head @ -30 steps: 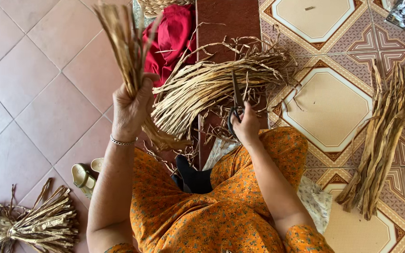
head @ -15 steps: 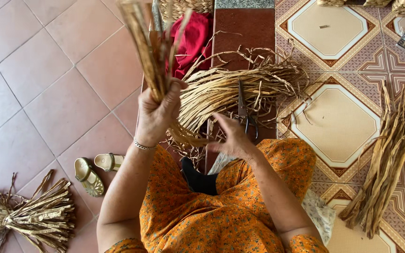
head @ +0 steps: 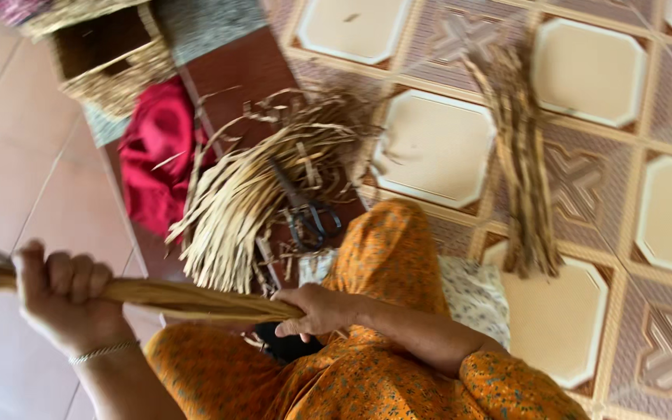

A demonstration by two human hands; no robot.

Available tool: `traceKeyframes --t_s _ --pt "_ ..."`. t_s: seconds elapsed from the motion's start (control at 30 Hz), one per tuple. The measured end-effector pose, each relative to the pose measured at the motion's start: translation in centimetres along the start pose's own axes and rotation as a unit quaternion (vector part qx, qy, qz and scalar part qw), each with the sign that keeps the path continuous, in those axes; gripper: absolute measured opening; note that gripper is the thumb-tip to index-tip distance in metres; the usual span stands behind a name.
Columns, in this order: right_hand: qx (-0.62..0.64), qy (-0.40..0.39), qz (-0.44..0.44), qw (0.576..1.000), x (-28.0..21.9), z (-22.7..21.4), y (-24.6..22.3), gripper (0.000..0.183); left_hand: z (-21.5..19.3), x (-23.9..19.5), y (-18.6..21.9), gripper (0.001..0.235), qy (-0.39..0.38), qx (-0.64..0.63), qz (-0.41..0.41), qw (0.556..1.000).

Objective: The person sits on the floor and uses shears to trim and separate dried plant fibers from a bundle. They repeatedly cut sections, pull out individual strands, and place the trimmed pieces aside.

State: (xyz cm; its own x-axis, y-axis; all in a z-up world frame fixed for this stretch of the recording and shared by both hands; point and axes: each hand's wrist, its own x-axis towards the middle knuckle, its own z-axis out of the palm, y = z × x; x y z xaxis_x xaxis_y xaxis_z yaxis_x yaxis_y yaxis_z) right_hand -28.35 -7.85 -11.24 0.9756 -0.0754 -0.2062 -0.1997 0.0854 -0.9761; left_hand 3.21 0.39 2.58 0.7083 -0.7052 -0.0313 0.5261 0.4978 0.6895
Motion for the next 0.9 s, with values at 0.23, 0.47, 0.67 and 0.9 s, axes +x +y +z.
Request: traceKeyframes --t_s 0.23,0.47,0.67,0.9 --pt "-0.045 0.181 -0.03 0.982 -9.2 -4.8 1.0 0.031 5.2 2.1 -10.1 0.063 -0.108 0.126 -0.146 0.975" --pt "-0.007 0.444 0.059 0.894 -22.3 -17.9 -1.2 0.026 12.5 -0.3 -15.1 0.08 -0.275 0.309 -0.167 0.895" --pt "-0.03 0.556 0.203 0.806 -30.6 -26.6 5.2 0.033 8.9 -1.1 -18.3 0.042 -0.21 0.242 -0.259 0.911" --pt "-0.009 0.566 0.353 0.745 -34.2 -27.7 13.1 0.06 2.5 -1.2 -18.1 0.028 -0.139 0.201 -0.29 0.925"
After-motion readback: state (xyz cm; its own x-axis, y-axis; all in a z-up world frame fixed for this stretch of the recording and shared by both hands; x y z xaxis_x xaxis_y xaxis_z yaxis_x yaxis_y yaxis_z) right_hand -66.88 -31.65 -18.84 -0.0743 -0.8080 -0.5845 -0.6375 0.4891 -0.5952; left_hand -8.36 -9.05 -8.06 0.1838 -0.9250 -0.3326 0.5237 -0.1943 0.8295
